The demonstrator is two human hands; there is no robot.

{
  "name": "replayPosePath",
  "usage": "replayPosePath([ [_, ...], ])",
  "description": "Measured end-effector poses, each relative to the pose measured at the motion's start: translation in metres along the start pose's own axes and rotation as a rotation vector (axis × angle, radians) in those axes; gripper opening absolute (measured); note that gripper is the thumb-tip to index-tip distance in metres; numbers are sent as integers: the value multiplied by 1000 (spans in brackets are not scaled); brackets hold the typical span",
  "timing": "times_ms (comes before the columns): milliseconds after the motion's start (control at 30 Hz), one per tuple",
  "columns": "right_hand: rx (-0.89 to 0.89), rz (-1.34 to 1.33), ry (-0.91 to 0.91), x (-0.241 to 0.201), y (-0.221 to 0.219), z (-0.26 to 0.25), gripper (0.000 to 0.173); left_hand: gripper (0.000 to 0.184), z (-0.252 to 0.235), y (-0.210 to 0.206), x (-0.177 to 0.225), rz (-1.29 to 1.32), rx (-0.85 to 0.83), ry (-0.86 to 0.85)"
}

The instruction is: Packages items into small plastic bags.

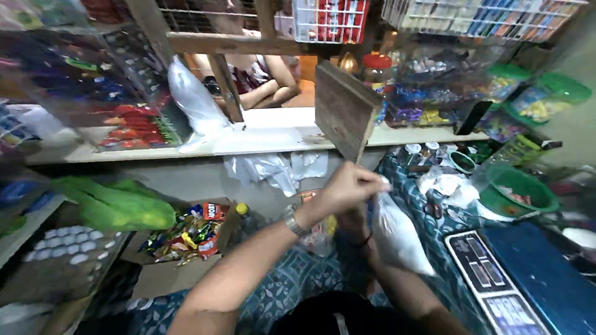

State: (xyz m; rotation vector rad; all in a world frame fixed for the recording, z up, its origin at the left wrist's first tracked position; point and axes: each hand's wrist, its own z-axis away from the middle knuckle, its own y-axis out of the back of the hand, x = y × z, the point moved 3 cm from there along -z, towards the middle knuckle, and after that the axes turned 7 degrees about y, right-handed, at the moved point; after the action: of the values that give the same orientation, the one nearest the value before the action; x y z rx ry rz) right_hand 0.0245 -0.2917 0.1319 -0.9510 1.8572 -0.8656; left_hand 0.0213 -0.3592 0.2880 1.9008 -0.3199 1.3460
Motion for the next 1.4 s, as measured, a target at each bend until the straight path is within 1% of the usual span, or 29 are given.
replayPosePath([
  [33, -28, -339, -75, 6, -9, 1, 9, 17, -6, 5, -7, -12, 28, 21],
  [67, -63, -601, -140, 11, -16, 1, 9, 16, -9, 10, -15, -12, 51, 14],
  [100, -89, -707, -174, 13, -21, 0, 13, 15, -9, 15, -22, -8, 69, 6],
  [133, -53, -717, -192, 12, -25, -1, 13, 13, -8, 20, -28, -12, 93, 8],
  [167, 47, -680, -208, 10, -29, 0, 13, 11, -6, 25, -35, -31, 132, 1],
  [200, 177, -591, -220, 6, -32, 0, 16, 11, -2, 31, -42, -36, 172, 7],
  [233, 286, -433, -229, 1, -33, -2, 20, 10, 2, 38, -52, -20, 229, 17],
  [267, 327, -201, -231, -6, -31, -7, 22, 12, 5, 46, -63, 9, 274, 40],
  [300, 290, 81, -219, -13, -29, -14, 23, 14, 6, 54, -75, 52, 295, 62],
  [333, 198, 366, -182, -20, -26, -23, 22, 16, 6, 61, -86, 103, 317, 72],
  [367, 109, 588, -120, -26, -24, -32, 20, 17, 7, 67, -95, 155, 346, 69],
  [400, 15, 764, -51, -31, -25, -41, 19, 17, 10, 72, -103, 196, 376, 54],
  [467, -130, 989, 41, -34, -30, -56, 17, 18, 21, 78, -115, 233, 407, 17],
  [567, -245, 1175, 61, -40, -49, -71, 18, 25, 40, 75, -122, 183, 401, 10],
  [633, -313, 1241, 90, -43, -61, -78, 16, 30, 50, 65, -116, 59, 390, 24],
  [767, -523, 1372, 187, -42, -80, -80, 12, 36, 55, 46, -106, -248, 444, -80],
  [833, -578, 1449, 200, -45, -88, -78, 15, 40, 57, 43, -105, -308, 467, -90],
  [900, -609, 1545, 217, -53, -100, -74, 25, 39, 58, 44, -107, -354, 477, -85],
  [933, -639, 1593, 272, -57, -107, -70, 25, 37, 57, 43, -108, -403, 489, -88],
  [967, -678, 1632, 317, -60, -113, -66, 20, 36, 56, 42, -109, -461, 507, -101],
  [1000, -721, 1673, 320, -59, -118, -63, 16, 35, 55, 41, -111, -529, 522, -112],
  [1033, -768, 1724, 278, -56, -121, -62, 14, 32, 54, 39, -111, -605, 530, -113],
  [1100, -816, 1832, 119, -43, -118, -67, 16, 24, 52, 32, -108, -787, 532, -92],
  [1167, -782, 1909, -68, -34, -110, -77, 15, 17, 54, 24, -106, -938, 570, -99],
  [1233, -745, 1952, -325, -31, -103, -84, 18, 20, 54, 15, -108, -1044, 613, -109],
  [1300, -739, 1952, -523, -27, -94, -89, 25, 18, 56, 6, -109, -1084, 617, -102],
  [1400, -706, 1848, -709, -22, -77, -92, 37, 16, 57, -5, -119, -1085, 630, -146],
])
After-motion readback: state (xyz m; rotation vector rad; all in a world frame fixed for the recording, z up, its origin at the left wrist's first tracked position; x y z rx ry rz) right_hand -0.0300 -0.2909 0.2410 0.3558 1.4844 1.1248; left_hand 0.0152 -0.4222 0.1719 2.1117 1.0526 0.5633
